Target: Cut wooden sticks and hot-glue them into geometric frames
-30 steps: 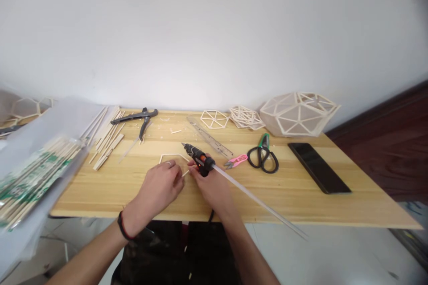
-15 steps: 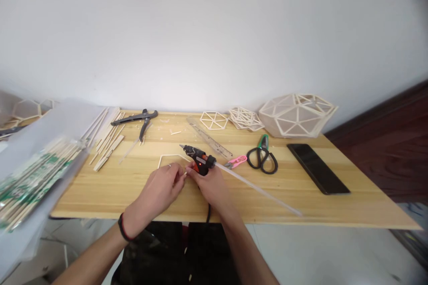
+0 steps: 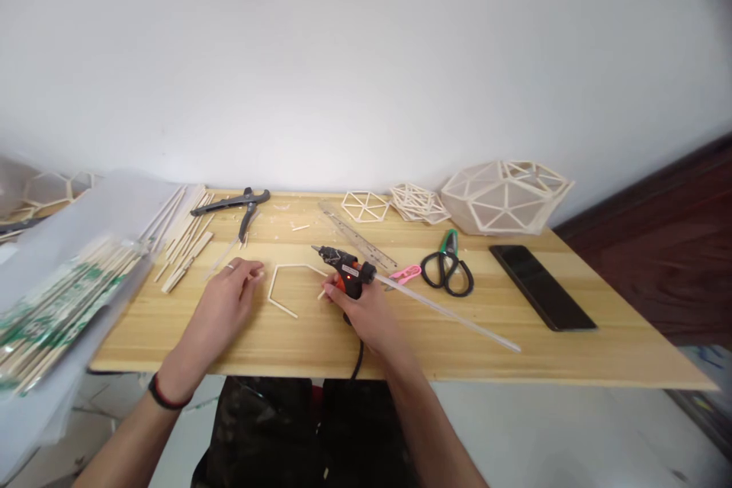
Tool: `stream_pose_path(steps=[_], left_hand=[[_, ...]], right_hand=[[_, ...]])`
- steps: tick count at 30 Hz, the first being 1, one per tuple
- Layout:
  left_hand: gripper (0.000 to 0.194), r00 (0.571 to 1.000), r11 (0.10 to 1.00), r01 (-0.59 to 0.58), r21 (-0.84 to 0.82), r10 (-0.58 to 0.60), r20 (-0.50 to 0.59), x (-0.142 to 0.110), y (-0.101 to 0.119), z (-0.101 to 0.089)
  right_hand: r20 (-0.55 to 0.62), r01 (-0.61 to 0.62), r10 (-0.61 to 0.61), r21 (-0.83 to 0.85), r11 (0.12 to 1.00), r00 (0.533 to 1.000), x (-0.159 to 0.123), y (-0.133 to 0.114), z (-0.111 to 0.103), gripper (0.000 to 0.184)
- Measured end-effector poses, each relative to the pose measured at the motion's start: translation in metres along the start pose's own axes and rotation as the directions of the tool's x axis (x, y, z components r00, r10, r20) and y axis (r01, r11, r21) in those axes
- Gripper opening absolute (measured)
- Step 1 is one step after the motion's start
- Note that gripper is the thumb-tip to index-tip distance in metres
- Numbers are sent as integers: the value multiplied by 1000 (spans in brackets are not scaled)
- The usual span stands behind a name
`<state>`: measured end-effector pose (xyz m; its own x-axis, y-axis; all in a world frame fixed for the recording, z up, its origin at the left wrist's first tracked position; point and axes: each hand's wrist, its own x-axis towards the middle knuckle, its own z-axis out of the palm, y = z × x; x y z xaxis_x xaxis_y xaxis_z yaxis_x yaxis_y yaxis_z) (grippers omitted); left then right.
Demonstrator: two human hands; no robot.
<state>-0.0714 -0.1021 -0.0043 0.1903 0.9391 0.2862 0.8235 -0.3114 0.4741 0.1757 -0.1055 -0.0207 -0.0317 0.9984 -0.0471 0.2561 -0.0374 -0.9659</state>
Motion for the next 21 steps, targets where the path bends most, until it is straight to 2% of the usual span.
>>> stream_pose_path(steps=[2, 4, 8, 11, 14, 19, 21], left_hand=[[29, 1000, 1000, -27, 7, 27, -6, -5, -9, 0], [29, 998, 997, -65, -28, 65, 2, -11, -8, 1], [21, 973, 970, -161, -182, 187, 137, -19, 6, 6], [19, 959, 956, -163, -246, 212, 190, -20, 13, 13], [18, 967, 947, -151, -282, 201, 156, -21, 12, 20], [17, 977, 937, -133, -323, 179, 117, -22, 9, 25], [18, 976, 938, -124, -323, 174, 130, -22, 9, 25]], right_hand=[[10, -20, 21, -40, 999, 1000, -7, -4, -2, 16], [15, -39, 40, -82, 996, 999, -15, -7, -4, 14], [45, -38, 47, -167, 985, 998, -27, -11, -3, 9], [72, -27, 41, -193, 981, 997, -27, -10, -1, 7], [76, -18, 32, -189, 982, 997, -25, -8, -1, 13], [-42, -35, 26, -214, 976, 999, -29, -4, -9, 31], [-45, -49, 40, -220, 974, 998, -35, -1, -13, 33]])
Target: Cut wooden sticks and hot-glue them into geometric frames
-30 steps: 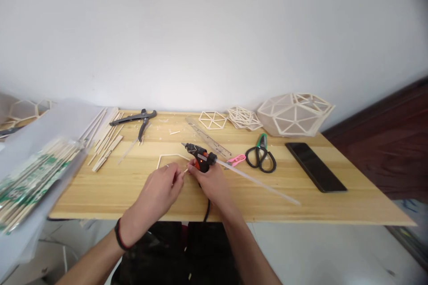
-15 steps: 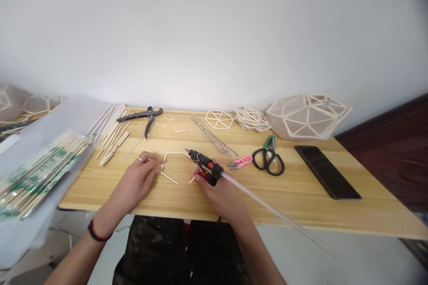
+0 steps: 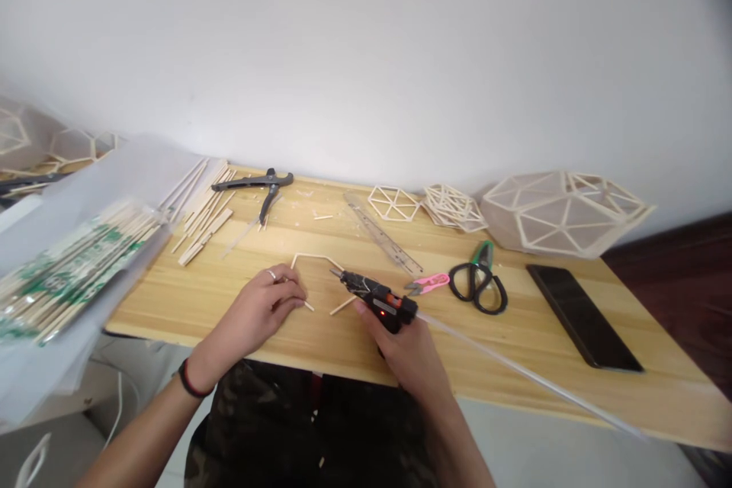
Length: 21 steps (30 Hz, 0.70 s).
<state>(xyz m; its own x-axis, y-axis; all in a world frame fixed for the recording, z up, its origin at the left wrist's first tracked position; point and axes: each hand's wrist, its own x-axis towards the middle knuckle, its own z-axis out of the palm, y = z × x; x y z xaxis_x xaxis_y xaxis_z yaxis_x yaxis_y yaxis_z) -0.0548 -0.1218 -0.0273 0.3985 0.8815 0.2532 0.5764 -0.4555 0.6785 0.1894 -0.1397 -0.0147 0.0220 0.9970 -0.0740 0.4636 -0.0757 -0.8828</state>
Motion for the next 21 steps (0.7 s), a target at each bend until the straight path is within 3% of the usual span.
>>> stream_pose_path(steps=[6, 12, 21], left_hand=[[21, 999, 999, 30, 11, -30, 16, 0, -4, 2], [20, 998, 999, 53, 8, -53, 27, 0, -6, 4], [21, 998, 998, 58, 21, -59, 28, 2, -3, 3]], right_hand=[[56, -13, 16, -59, 998, 998, -19, 9, -1, 30], [111, 15, -1, -122, 992, 994, -21, 4, 2, 27], [74, 4, 9, -170, 985, 997, -23, 9, 2, 21]])
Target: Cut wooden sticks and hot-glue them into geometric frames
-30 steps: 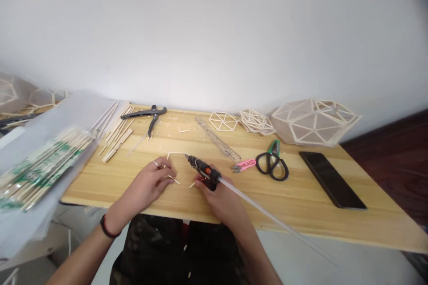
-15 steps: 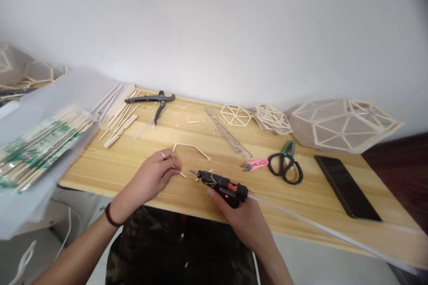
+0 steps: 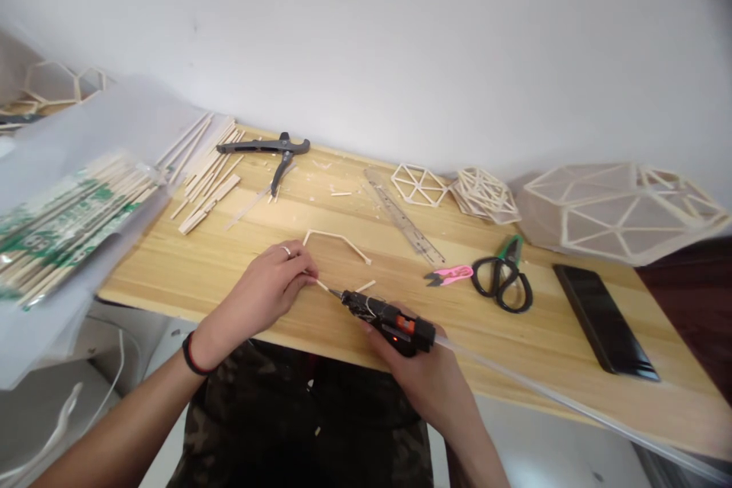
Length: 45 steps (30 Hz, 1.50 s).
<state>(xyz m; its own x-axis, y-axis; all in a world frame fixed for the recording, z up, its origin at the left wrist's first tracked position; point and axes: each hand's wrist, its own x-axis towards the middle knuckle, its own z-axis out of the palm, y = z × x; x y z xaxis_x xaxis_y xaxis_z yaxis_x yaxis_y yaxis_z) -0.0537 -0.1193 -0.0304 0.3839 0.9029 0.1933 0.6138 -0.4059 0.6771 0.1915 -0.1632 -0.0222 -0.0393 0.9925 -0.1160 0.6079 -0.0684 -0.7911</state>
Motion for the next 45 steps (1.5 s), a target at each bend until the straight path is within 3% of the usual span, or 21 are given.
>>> stream_pose_path(steps=[27, 34, 37, 41, 45], left_hand=[[18, 1000, 1000, 19, -16, -19, 13, 0, 1, -1], [17, 1000, 999, 13, -39, -12, 6, -1, 0, -1], [17, 1000, 999, 18, -43, -18, 8, -1, 0, -2], [16, 1000, 1000, 10, -22, -10, 10, -1, 0, -1], [16, 1000, 1000, 11, -17, -11, 9, -1, 0, -1]], right_hand=[[63, -28, 26, 23, 999, 998, 0, -4, -1, 18], [45, 15, -16, 14, 1000, 999, -1, -6, 0, 20], [18, -45, 44, 90, 995, 999, -7, -2, -3, 24], [-56, -147, 174, 321, 935, 983, -14, 8, -9, 36], [-78, -184, 220, 325, 927, 972, -12, 2, -13, 38]])
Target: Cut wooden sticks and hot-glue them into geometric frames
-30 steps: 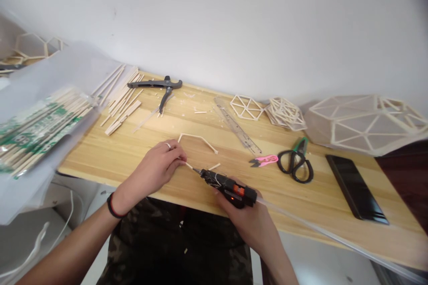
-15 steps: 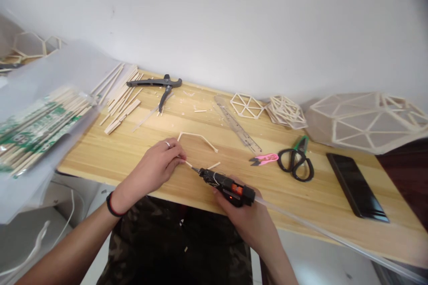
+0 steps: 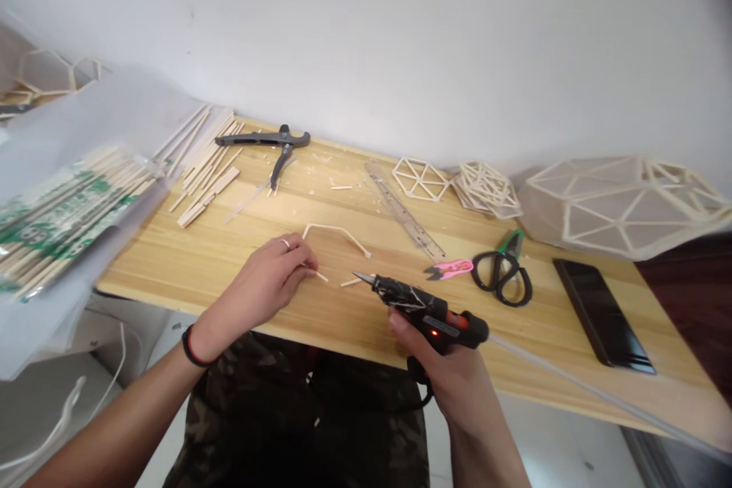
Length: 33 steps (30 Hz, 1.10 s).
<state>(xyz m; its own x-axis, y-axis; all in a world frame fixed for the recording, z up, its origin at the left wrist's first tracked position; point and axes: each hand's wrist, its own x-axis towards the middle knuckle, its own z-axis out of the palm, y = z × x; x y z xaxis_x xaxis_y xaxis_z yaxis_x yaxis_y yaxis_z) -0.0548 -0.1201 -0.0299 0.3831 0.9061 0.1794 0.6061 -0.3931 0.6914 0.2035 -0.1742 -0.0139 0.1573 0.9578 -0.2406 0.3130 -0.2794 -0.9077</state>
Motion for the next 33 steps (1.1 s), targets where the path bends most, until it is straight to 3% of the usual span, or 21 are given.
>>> stream_pose_path(steps=[3, 7, 20, 33], left_hand=[[16, 1000, 1000, 12, -17, -12, -1, 0, 0, 0], [15, 1000, 998, 24, -56, -24, -6, 0, 1, -1], [14, 999, 992, 34, -120, -36, -15, -1, 1, -3], [15, 999, 994, 38, -103, -39, -4, 0, 2, -4]], right_hand=[[-13, -24, 23, -59, 998, 1000, 0, -11, 6, 39], [88, 18, -10, -94, 995, 996, 0, -17, 13, 38], [152, 83, -59, -162, 983, 987, 10, -3, 14, 37], [97, 68, -55, -142, 988, 994, 8, -11, 15, 35]])
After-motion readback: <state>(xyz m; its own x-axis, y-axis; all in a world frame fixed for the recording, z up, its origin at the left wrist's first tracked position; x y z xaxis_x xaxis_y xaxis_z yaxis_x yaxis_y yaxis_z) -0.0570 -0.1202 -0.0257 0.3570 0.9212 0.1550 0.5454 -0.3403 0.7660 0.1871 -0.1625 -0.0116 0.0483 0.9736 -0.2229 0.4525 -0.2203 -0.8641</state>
